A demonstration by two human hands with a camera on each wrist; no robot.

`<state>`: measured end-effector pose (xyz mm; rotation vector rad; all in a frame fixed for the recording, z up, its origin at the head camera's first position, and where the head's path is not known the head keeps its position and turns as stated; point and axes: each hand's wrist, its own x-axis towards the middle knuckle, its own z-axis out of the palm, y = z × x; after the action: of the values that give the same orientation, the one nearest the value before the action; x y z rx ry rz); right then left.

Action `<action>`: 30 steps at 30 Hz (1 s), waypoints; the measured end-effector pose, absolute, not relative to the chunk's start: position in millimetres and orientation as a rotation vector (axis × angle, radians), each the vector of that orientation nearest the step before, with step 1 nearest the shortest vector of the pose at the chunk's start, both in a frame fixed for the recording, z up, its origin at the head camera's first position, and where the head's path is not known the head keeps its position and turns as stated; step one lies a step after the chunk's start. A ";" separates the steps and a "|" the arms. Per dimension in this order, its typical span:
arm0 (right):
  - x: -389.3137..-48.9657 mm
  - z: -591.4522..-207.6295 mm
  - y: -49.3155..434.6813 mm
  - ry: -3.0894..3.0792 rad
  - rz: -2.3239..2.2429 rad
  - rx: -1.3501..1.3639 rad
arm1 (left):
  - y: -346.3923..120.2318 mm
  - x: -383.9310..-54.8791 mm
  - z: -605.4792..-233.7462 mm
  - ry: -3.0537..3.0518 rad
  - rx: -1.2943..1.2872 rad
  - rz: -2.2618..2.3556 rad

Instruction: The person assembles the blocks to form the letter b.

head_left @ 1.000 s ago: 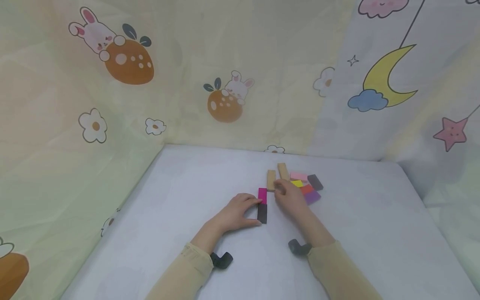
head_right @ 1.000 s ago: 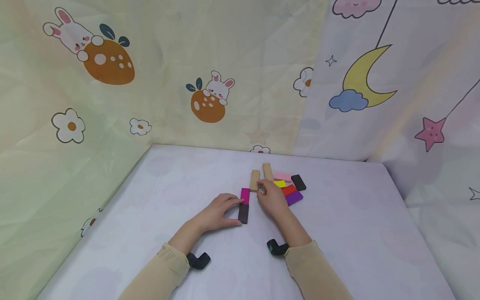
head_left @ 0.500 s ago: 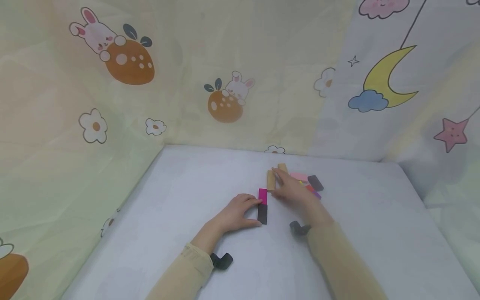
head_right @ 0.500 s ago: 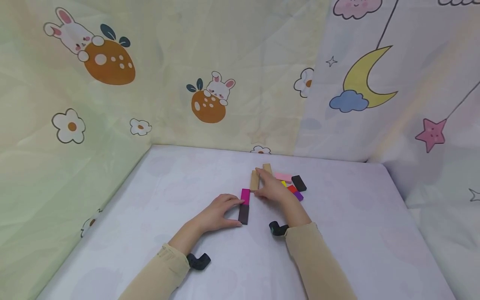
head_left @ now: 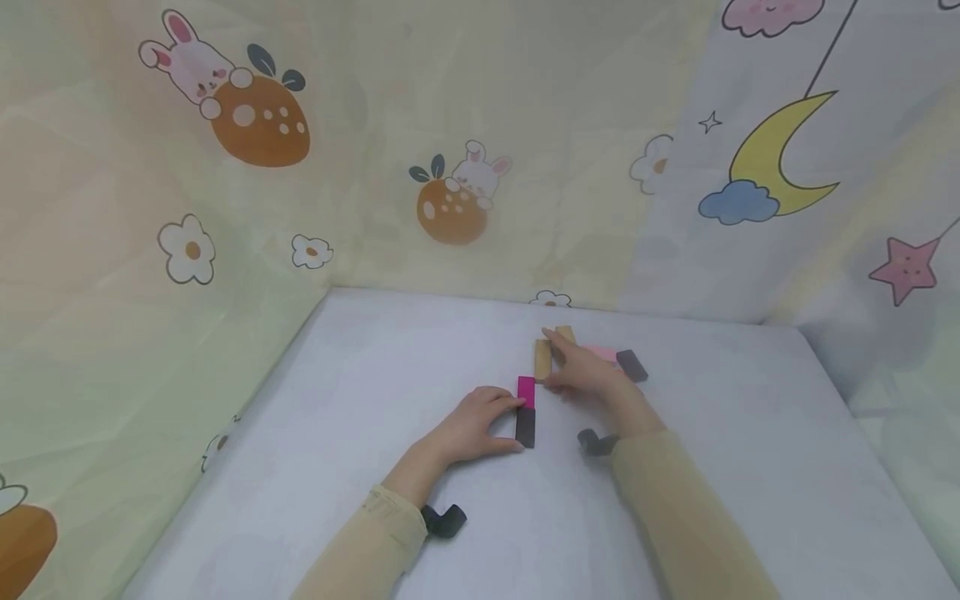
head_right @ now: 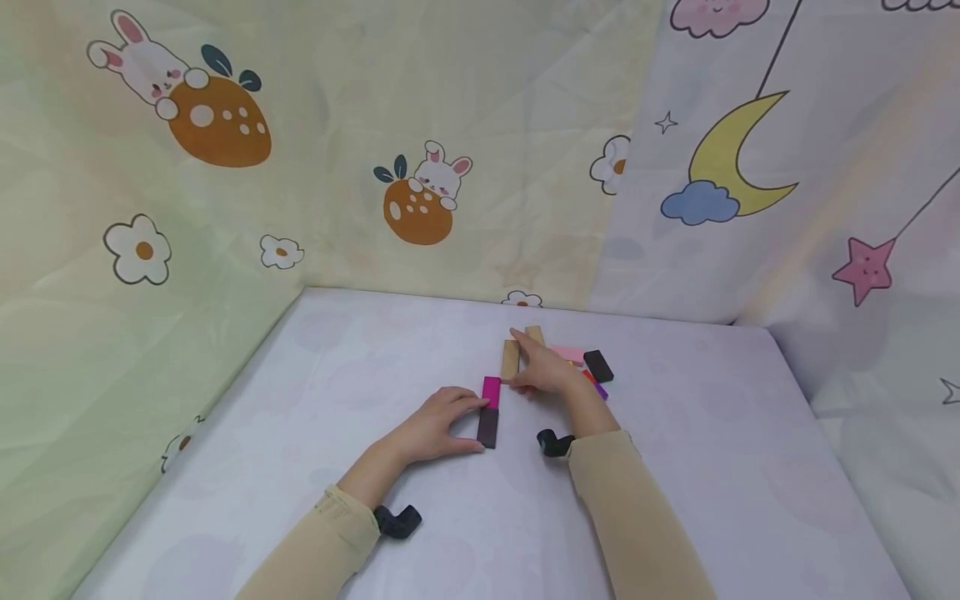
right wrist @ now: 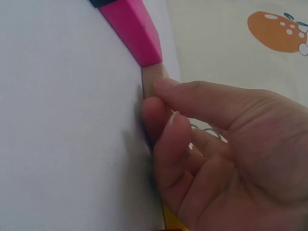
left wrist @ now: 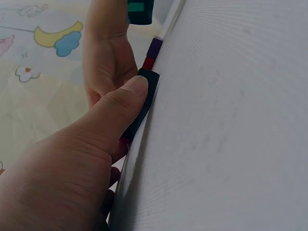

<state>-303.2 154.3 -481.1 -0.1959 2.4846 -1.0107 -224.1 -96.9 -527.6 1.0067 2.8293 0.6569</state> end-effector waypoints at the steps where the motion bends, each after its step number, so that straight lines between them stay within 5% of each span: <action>1: -303.4 -480.9 153.9 2.493 -0.998 -0.196 | -96.9 -224.0 -527.5 2.829 1.001 0.649; 30: -314.7 -481.0 149.8 2.662 -0.968 -0.254 | -96.7 -223.6 -524.2 2.829 0.982 0.627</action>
<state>-314.7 149.8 -481.0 -0.2537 2.6617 -0.9684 -223.6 -96.7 -524.2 0.9817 2.8294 0.6270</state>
